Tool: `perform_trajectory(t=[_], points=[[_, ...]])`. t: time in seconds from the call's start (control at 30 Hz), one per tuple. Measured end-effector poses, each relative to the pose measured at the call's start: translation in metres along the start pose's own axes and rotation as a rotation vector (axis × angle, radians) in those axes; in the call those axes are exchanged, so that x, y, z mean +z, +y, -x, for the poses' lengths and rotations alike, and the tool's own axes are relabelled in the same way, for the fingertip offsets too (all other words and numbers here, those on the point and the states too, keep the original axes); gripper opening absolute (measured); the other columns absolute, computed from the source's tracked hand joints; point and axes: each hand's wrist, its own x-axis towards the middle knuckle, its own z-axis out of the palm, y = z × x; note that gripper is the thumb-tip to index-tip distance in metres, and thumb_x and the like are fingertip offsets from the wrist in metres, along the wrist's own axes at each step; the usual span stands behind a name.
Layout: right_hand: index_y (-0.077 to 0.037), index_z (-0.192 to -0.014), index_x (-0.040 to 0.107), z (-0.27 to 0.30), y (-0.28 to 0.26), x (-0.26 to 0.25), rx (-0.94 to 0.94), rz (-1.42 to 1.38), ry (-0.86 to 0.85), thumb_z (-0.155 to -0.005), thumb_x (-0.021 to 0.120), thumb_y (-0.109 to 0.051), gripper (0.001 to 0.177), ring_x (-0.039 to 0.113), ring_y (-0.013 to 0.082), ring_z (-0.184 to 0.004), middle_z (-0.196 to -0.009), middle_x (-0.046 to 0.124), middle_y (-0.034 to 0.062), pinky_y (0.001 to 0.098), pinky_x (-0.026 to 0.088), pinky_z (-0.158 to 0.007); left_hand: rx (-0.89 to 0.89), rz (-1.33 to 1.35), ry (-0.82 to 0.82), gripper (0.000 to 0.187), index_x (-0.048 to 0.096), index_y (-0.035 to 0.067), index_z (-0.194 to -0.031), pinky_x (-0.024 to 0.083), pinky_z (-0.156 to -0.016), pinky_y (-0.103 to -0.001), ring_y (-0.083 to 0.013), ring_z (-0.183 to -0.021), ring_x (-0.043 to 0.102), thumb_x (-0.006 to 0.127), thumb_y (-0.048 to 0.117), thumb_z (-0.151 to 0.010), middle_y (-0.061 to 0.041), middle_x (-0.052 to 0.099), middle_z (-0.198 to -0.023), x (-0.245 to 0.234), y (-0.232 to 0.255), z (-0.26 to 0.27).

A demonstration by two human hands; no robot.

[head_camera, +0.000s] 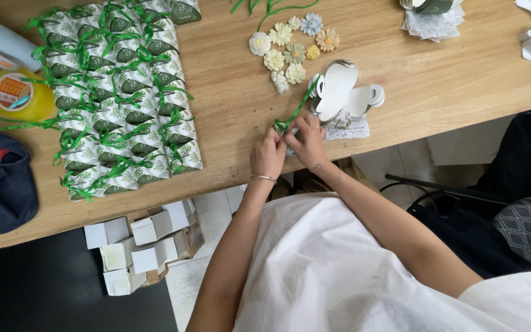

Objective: Packing flower-shaped candles into decorative gift boxes and placing finished products on a display shelf.

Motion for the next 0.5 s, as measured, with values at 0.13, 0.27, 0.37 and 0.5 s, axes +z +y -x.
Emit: perform_trajectory(t=[0.13, 0.27, 0.37, 0.5], points=[[-0.016, -0.099, 0.066, -0.003, -0.002, -0.004, -0.056, -0.01, -0.008, -0.086, 0.073, -0.024, 0.017, 0.052, 0.0248, -0.108, -0.105, 0.056, 0.0039, 0.0421, 0.032, -0.092, -0.218, 0.202, -0.069, 0.022, 0.056, 0.007, -0.084, 0.058, -0.062, -0.043, -0.0276, -0.063, 0.076, 0.067, 0.024, -0.094, -0.009, 0.073, -0.066, -0.009, 0.01, -0.003], [-0.016, -0.101, 0.066, -0.006, -0.007, -0.009, -0.021, -0.117, -0.054, -0.087, 0.072, -0.021, 0.016, 0.054, 0.0216, -0.105, -0.11, 0.057, 0.0023, 0.0385, 0.034, -0.09, -0.21, 0.252, -0.02, 0.024, 0.057, 0.007, -0.082, 0.057, -0.06, -0.04, -0.0231, -0.061, 0.075, 0.067, 0.024, -0.094, -0.008, 0.072, -0.065, -0.011, 0.003, -0.006], [-0.015, -0.1, 0.067, -0.008, -0.005, -0.011, -0.055, -0.204, -0.017, -0.086, 0.07, -0.015, 0.014, 0.055, 0.0218, -0.108, -0.118, 0.06, 0.0031, 0.0364, 0.037, -0.092, -0.216, 0.22, 0.026, 0.024, 0.057, 0.007, -0.081, 0.058, -0.06, -0.042, -0.0256, -0.062, 0.075, 0.066, 0.024, -0.095, -0.01, 0.072, -0.066, -0.017, -0.003, -0.008], [-0.009, -0.1, 0.062, -0.024, -0.007, -0.031, 0.205, -0.84, -0.132, -0.093, 0.058, -0.012, 0.008, 0.058, 0.0153, -0.101, -0.115, 0.068, 0.003, 0.0291, 0.045, -0.091, -0.099, -0.004, 0.1, 0.022, 0.058, 0.009, -0.085, 0.053, -0.06, -0.051, -0.0383, -0.068, 0.07, 0.068, 0.026, -0.094, -0.015, 0.071, -0.071, -0.026, -0.004, -0.008]])
